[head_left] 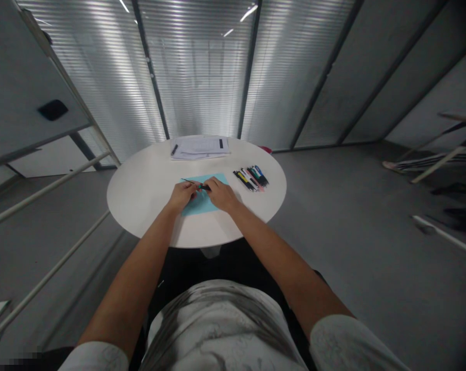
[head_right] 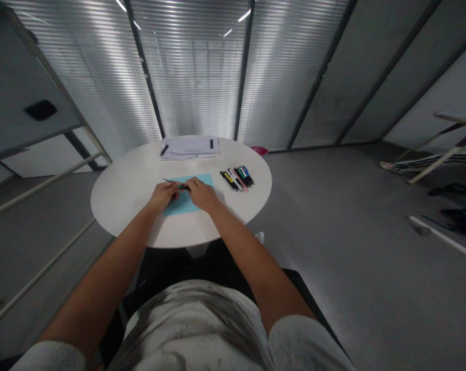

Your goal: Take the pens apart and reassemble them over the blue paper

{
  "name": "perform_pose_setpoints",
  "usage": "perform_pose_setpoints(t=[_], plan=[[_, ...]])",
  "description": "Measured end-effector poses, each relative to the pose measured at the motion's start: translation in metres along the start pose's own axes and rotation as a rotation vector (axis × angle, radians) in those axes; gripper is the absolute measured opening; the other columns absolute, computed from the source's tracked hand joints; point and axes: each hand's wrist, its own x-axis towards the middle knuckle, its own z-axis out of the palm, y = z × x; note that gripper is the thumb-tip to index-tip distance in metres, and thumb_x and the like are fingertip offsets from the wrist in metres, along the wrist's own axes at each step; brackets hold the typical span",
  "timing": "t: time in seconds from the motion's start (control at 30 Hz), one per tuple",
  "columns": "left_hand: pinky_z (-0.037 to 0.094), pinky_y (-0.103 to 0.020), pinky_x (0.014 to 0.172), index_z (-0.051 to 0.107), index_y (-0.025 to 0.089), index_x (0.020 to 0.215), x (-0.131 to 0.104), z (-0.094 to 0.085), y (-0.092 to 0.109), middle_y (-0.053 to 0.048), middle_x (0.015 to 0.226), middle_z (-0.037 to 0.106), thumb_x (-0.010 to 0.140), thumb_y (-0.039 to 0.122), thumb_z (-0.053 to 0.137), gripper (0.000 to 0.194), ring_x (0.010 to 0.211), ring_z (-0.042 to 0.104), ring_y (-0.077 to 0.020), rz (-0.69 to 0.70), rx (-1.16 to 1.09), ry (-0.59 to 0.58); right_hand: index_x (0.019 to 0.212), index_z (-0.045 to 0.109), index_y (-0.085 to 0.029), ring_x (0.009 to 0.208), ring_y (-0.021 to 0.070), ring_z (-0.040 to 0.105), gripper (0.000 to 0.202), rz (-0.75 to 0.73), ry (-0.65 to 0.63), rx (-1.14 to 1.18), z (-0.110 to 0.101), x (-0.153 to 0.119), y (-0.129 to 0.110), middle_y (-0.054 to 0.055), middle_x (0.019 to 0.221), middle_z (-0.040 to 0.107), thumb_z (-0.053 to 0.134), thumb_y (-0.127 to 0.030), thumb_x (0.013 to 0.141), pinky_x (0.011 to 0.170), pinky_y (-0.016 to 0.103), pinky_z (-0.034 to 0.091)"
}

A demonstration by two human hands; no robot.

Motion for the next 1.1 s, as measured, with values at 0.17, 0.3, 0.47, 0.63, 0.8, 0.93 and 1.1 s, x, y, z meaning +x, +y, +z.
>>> perform_pose_setpoints(t=[0.17, 0.3, 0.47, 0.63, 0.8, 0.93, 1.1], plan=[[0.043, -0.024, 0.048, 0.063, 0.014, 0.088, 0.0028, -0.0012, -0.0025, -0.007, 0.084, 0.069, 0.074, 0.049, 0.068, 0.038, 0.055, 0.057, -0.0110, -0.038, -0.189, 0.047, 0.134, 0.046, -0.026, 0.103, 0.0224, 0.059, 0.046, 0.104, -0.027, -0.047, -0.0108, -0.0028, -0.0055, 0.009, 0.121, 0.058, 0.033, -0.050, 0.098, 0.075, 0.029, 0.045], [0.044, -0.024, 0.048, 0.058, 0.014, 0.089, 0.0029, -0.0018, 0.0019, -0.008, 0.084, 0.070, 0.075, 0.049, 0.068, 0.039, 0.054, 0.059, -0.0109, -0.109, -0.299, 0.062, 0.143, 0.038, -0.035, 0.097, 0.0211, 0.062, 0.045, 0.117, -0.131, -0.067, -0.0113, -0.0021, -0.0040, 0.007, 0.115, 0.062, 0.022, -0.042, 0.101, 0.074, 0.029, 0.045], [0.043, -0.022, 0.047, 0.058, 0.014, 0.089, 0.0031, -0.0024, 0.0038, -0.007, 0.084, 0.070, 0.076, 0.048, 0.068, 0.037, 0.052, 0.057, -0.0092, -0.131, -0.324, 0.113, 0.140, 0.043, -0.034, 0.101, 0.0208, 0.062, 0.044, 0.084, -0.130, -0.034, -0.0098, -0.0017, -0.0041, 0.005, 0.118, 0.064, 0.024, -0.041, 0.101, 0.078, 0.030, 0.046], [0.043, -0.022, 0.047, 0.062, 0.014, 0.091, 0.0025, -0.0027, 0.0029, -0.009, 0.087, 0.070, 0.074, 0.048, 0.070, 0.039, 0.052, 0.057, -0.0088, -0.122, -0.294, 0.102, 0.138, 0.044, -0.027, 0.107, 0.0212, 0.061, 0.043, 0.076, -0.128, 0.014, -0.0101, -0.0009, -0.0057, 0.006, 0.127, 0.062, 0.025, -0.040, 0.101, 0.084, 0.031, 0.046], [0.044, -0.023, 0.048, 0.066, 0.013, 0.090, 0.0014, -0.0023, 0.0017, -0.009, 0.088, 0.069, 0.070, 0.051, 0.073, 0.044, 0.055, 0.057, -0.0098, -0.110, -0.249, 0.058, 0.138, 0.045, -0.028, 0.109, 0.0209, 0.061, 0.043, 0.094, -0.161, 0.013, -0.0118, -0.0011, -0.0065, 0.007, 0.127, 0.062, 0.025, -0.039, 0.101, 0.086, 0.032, 0.046], [0.043, -0.023, 0.048, 0.070, 0.012, 0.085, -0.0004, -0.0016, 0.0020, -0.009, 0.084, 0.068, 0.066, 0.052, 0.075, 0.044, 0.056, 0.055, -0.0104, -0.072, -0.154, 0.004, 0.133, 0.048, -0.026, 0.107, 0.0211, 0.061, 0.041, 0.084, -0.137, 0.032, -0.0088, -0.0007, -0.0048, 0.006, 0.127, 0.062, 0.026, -0.040, 0.101, 0.085, 0.031, 0.046], [0.040, -0.023, 0.049, 0.072, 0.014, 0.095, -0.0031, -0.0010, 0.0040, -0.010, 0.088, 0.070, 0.066, 0.049, 0.075, 0.046, 0.057, 0.053, -0.0098, -0.055, -0.090, -0.066, 0.132, 0.045, -0.021, 0.102, 0.0218, 0.063, 0.042, 0.166, -0.005, 0.102, -0.0029, 0.0020, 0.0024, 0.009, 0.124, 0.062, 0.022, -0.039, 0.101, 0.082, 0.031, 0.046]])
